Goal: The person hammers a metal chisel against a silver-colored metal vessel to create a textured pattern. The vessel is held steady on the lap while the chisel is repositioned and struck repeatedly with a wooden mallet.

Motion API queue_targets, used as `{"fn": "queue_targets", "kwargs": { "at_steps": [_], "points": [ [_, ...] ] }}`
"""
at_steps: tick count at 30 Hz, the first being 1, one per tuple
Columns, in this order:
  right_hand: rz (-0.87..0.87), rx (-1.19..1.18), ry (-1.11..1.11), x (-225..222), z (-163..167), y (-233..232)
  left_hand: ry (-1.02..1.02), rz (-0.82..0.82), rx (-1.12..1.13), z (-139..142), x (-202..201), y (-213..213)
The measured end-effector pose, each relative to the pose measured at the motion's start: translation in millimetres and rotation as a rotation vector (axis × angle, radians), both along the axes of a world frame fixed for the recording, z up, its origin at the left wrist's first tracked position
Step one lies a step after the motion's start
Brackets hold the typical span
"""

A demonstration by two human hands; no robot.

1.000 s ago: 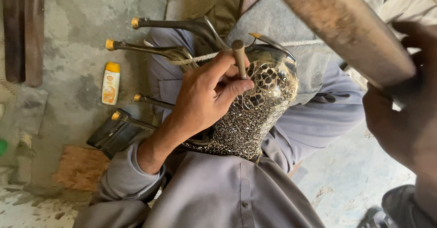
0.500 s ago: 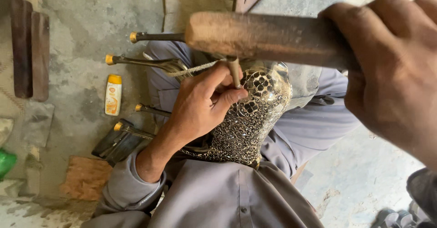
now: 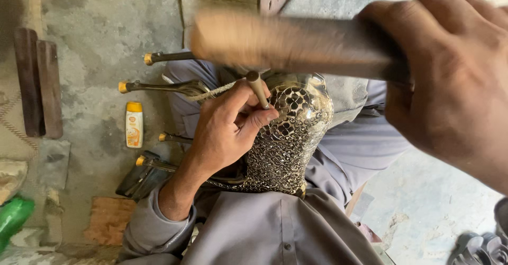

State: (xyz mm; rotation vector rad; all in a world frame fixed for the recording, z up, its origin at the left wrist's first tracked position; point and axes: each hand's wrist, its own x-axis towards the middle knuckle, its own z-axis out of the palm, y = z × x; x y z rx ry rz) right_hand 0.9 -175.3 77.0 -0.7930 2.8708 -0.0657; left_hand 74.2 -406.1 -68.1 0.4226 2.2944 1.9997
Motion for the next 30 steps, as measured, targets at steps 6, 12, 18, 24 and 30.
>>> {"fn": "queue_targets", "kwargs": {
  "at_steps": [6, 12, 18, 24, 30],
  "points": [
    [-0.034, 0.018, -0.007, 2, 0, -2, -0.044, -0.008, 0.001, 2, 1, -4],
    [-0.113, 0.062, -0.057, 3, -1, -4, -0.017, -0.017, -0.027, 5, 0, -6],
    [-0.102, 0.073, -0.052, 10, -3, 7, -0.024, -0.028, -0.082, 6, 0, -8],
    [-0.068, 0.085, 0.0, 11, 7, -2, -0.037, -0.041, -0.072, 5, 1, -10],
    [-0.007, 0.254, 0.084, 4, 18, -18, -0.098, -0.034, -0.009, 2, 2, -12]
  ]
}}
